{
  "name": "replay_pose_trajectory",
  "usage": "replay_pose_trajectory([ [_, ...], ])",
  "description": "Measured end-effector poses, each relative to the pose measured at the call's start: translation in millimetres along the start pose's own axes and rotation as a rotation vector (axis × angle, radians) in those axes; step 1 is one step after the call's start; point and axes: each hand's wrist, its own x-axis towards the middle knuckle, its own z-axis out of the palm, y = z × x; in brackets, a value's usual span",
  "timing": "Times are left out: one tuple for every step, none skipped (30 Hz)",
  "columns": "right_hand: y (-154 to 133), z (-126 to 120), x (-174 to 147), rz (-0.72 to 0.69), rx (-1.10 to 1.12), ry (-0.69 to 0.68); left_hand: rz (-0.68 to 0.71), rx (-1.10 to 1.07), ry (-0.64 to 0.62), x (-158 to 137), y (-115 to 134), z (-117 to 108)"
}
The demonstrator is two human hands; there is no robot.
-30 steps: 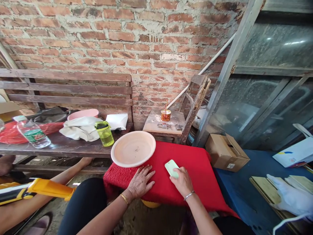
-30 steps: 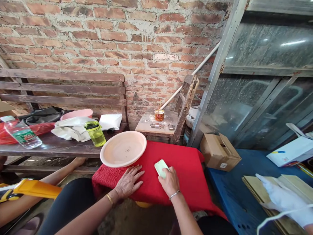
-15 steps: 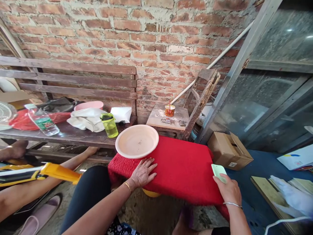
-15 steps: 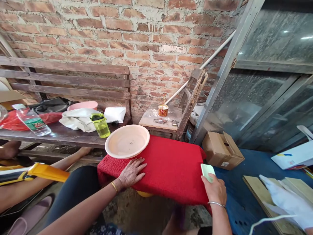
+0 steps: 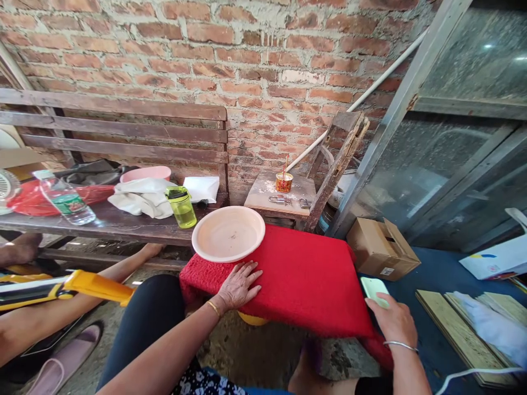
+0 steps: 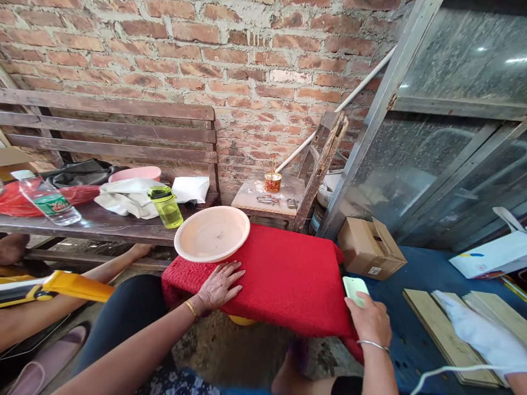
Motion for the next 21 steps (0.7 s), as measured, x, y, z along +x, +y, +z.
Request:
replay_pose_trajectory([
  [5, -4, 1, 0.027, 0.003, 0.028, -0.001, -0.003, -0.001, 0, 0, 0],
  [6, -5, -1, 0.015, 0.038, 0.025, -0.004, -0.005, 0.0, 0, 0, 0],
  [4, -4, -4, -0.024, 0.093, -0.007, -0.008, -0.007, 0.002, 0, 0, 0],
  [0, -1, -8, -0.076, 0.151, -0.061, -0.011, -0.007, 0.004, 0, 0, 0],
  [-5, 2, -12, -0.127, 0.198, -0.129, -0.013, -0.007, 0.006, 0, 0, 1],
  [-10, 5, -15, -0.17, 0.226, -0.195, -0.014, -0.006, 0.009, 0, -1, 1],
  [-12, 6, -17, -0.197, 0.231, -0.244, -0.014, -0.005, 0.011, -1, -1, 1],
  [-12, 6, -17, -0.203, 0.216, -0.269, -0.013, -0.005, 0.012, -1, -1, 2],
  [-10, 5, -15, -0.186, 0.185, -0.269, -0.012, -0.005, 0.012, -1, -1, 2],
  [-5, 2, -12, -0.149, 0.144, -0.245, -0.011, -0.006, 0.011, -1, -1, 2],
  [1, -2, -9, -0.096, 0.099, -0.203, -0.011, -0.006, 0.009, -1, 0, 2],
  [7, -6, -6, -0.04, 0.054, -0.152, -0.013, -0.008, 0.008, -1, 0, 2],
  [12, -10, -4, 0.005, 0.02, -0.106, -0.015, -0.01, 0.008, -1, 0, 1],
  [15, -13, -3, 0.029, 0.007, -0.07, -0.018, -0.015, 0.011, 0, 1, 1],
  [17, -14, -4, 0.026, 0.018, -0.059, -0.02, -0.021, 0.014, 0, 1, 1],
  [17, -14, -6, -0.013, 0.054, -0.079, -0.022, -0.029, 0.017, 0, 1, 0],
  [16, -13, -8, -0.075, 0.103, -0.132, -0.023, -0.035, 0.019, 0, 1, 0],
  [15, -12, -11, -0.144, 0.154, -0.216, -0.025, -0.039, 0.017, 0, 2, 0],
  [15, -10, -14, -0.199, 0.197, -0.315, -0.026, -0.041, 0.012, 0, 2, 0],
  [16, -10, -16, -0.23, 0.226, -0.408, -0.028, -0.04, 0.007, 0, 2, -1],
  [19, -10, -16, -0.237, 0.24, -0.479, -0.029, -0.039, 0.003, 0, 1, -1],
])
